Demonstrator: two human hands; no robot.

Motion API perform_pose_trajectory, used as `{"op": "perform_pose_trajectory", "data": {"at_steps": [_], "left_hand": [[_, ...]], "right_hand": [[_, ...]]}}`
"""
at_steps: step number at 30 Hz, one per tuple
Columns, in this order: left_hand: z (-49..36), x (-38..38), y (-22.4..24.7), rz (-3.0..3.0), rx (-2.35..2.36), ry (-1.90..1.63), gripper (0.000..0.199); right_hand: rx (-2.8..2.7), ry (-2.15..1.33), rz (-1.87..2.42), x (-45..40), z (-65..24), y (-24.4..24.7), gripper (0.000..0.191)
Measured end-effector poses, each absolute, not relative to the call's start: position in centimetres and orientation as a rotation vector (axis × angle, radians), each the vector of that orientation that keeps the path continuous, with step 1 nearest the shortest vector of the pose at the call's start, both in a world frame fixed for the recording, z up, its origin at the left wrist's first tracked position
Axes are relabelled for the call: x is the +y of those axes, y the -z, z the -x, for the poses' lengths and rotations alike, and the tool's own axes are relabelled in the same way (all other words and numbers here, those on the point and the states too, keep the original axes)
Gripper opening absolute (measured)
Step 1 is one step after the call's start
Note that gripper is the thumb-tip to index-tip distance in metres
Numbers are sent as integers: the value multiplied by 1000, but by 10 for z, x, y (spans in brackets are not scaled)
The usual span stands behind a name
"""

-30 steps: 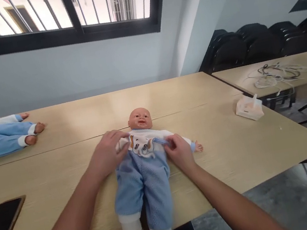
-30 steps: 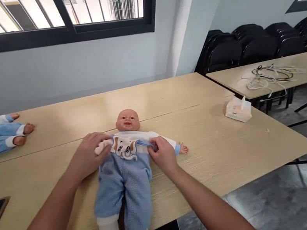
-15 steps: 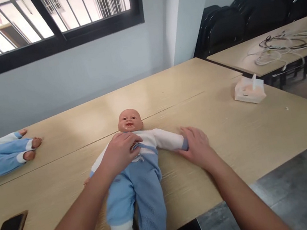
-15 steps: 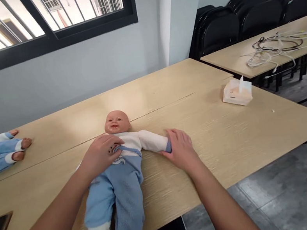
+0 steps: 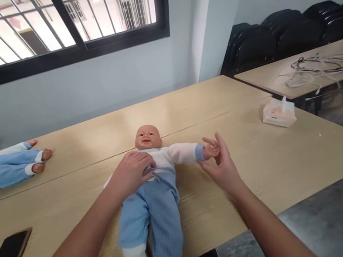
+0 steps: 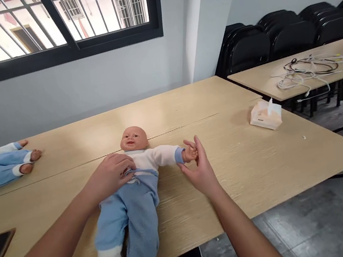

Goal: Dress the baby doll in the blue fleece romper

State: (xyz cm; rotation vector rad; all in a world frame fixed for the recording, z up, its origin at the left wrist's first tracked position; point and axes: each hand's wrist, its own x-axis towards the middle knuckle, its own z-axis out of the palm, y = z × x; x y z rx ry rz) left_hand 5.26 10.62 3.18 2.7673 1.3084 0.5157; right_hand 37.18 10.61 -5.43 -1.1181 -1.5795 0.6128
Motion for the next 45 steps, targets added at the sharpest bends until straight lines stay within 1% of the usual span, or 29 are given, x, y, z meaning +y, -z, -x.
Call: {"op": "perform_pose_trajectory", "data": {"at_steps": [2, 3, 5, 8, 10, 12, 18, 20, 23, 24, 27, 30, 32, 34, 35, 37, 38, 41, 45], "left_hand": [[-50, 106, -36, -2768, 1281, -475, 7], [-48, 106, -38, -2783, 1261, -471, 6], [-46, 104, -38, -2843, 1208, -531, 6], [-45, 100, -35, -2947, 1136, -828, 9], [-44, 97, -31, -2992, 1107, -1030, 10], [-43, 95, -29, -3022, 1114, -1126, 13], [-41, 100, -25, -3117, 1102, -1124, 21], [-42, 105, -22, -3157, 1116, -1146, 21], [-42, 112, -17, -3235, 1094, -1179, 21], [-42, 114, -16, -3263, 1059, -1174, 21], [-39, 117, -15, -3331, 943, -1106, 18], [-37, 114, -18, -3373, 908, -1075, 18], [-38, 110, -23, -3393, 927, -1081, 18], [-40, 106, -28, -3392, 975, -1102, 18], [-41, 105, -30, -3377, 1020, -1116, 17], [-46, 102, -36, -3300, 1156, -1136, 16], [-49, 101, -40, -3243, 1233, -1133, 16], [-57, 99, -50, -3110, 1376, -1039, 16], [-60, 97, -57, -3075, 1317, -933, 15]], "right_hand": [[-1612, -621, 1107, 110, -352, 39, 102], [-1658, -607, 1113, 112, -341, 31, 100], [-1789, -529, 1116, 118, -318, 14, 87], [-1994, -386, 1040, 131, -290, -3, 70], [-2121, -369, 953, 138, -279, -6, 66], [-2222, -407, 858, 143, -277, -2, 62], [-2363, -543, 699, 137, -293, 9, 62], [-2384, -616, 637, 134, -294, 8, 49], [-2259, -878, 581, 133, -290, 8, 16], [-2175, -968, 593, 133, -288, 9, 13], [-1972, -1150, 617, 136, -283, 10, 22], [-1955, -1183, 540, 137, -283, 7, 19], [-2008, -1101, 535, 134, -285, 4, 14], [-2055, -976, 609, 129, -288, 1, 4], [-2064, -915, 660, 127, -289, 0, 7], [-2084, -814, 716, 122, -290, 1, 19], [-2099, -766, 716, 121, -289, 2, 21], [-2162, -607, 691, 120, -286, 8, 16], [-2179, -339, 768, 114, -278, 14, 20]]}}
